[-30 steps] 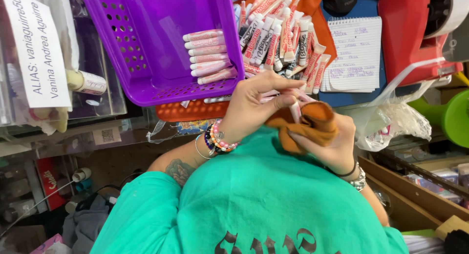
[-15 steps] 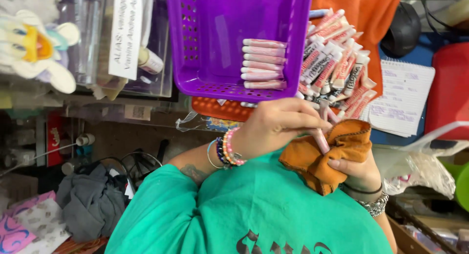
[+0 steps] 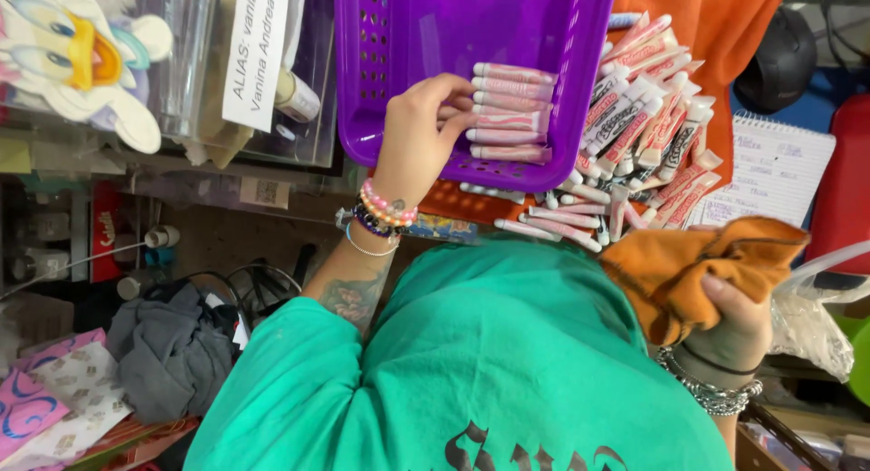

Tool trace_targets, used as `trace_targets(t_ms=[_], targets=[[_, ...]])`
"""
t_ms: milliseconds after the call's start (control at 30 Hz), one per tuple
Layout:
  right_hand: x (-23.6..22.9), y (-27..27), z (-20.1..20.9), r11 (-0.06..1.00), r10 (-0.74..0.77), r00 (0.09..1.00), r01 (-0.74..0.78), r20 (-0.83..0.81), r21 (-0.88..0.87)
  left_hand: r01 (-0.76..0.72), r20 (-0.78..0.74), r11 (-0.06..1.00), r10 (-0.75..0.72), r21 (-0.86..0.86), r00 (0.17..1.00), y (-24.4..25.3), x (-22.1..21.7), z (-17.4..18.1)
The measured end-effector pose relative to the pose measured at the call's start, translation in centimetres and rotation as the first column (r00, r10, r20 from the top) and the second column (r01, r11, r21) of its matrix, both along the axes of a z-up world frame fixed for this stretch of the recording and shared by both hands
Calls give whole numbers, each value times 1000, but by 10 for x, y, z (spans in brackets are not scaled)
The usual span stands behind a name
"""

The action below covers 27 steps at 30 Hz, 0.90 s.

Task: The person wipes the surface of small white markers with an orange cloth and places them into a purple basket. The person handles markers one at a time, wiping each before stacking them in the basket.

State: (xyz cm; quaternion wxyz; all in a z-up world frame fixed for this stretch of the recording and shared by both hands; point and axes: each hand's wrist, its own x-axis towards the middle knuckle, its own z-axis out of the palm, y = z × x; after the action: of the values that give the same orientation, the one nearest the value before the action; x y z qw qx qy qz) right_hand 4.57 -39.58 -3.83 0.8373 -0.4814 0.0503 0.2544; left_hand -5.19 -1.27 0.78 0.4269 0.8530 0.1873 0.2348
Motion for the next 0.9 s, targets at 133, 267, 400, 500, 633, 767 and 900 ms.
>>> trace_targets(t_ms=[133,267,400,500,633,767,900], targets=[[9,-9,-9,994,-48,999,47,8,99,39,41,985,-47,170,998,-1,-1,3],[13,7,13,972,-96,976,134,-195,191,-83,385,890,-108,448,917,-29,-14,28],[15,14,16,937,-197,961,243,-194,250,49,128,546,-281,836,951,-65,-42,-5],[13,10,12,923,-216,947,278,-237,267,384,-156,626,-387,679,909,-78,-47,-40],[2,4,1,952,-227,966,246,-122,181,443,-344,751,-301,490,890,-80,-54,-79],[-12,11,-2,990,-17,990,-2,141,138,397,-317,719,-253,570,914,-76,-61,-79],[-17,4,-19,980,-168,982,177,-90,95,355,-168,801,-313,483,935,-78,-61,-43]])
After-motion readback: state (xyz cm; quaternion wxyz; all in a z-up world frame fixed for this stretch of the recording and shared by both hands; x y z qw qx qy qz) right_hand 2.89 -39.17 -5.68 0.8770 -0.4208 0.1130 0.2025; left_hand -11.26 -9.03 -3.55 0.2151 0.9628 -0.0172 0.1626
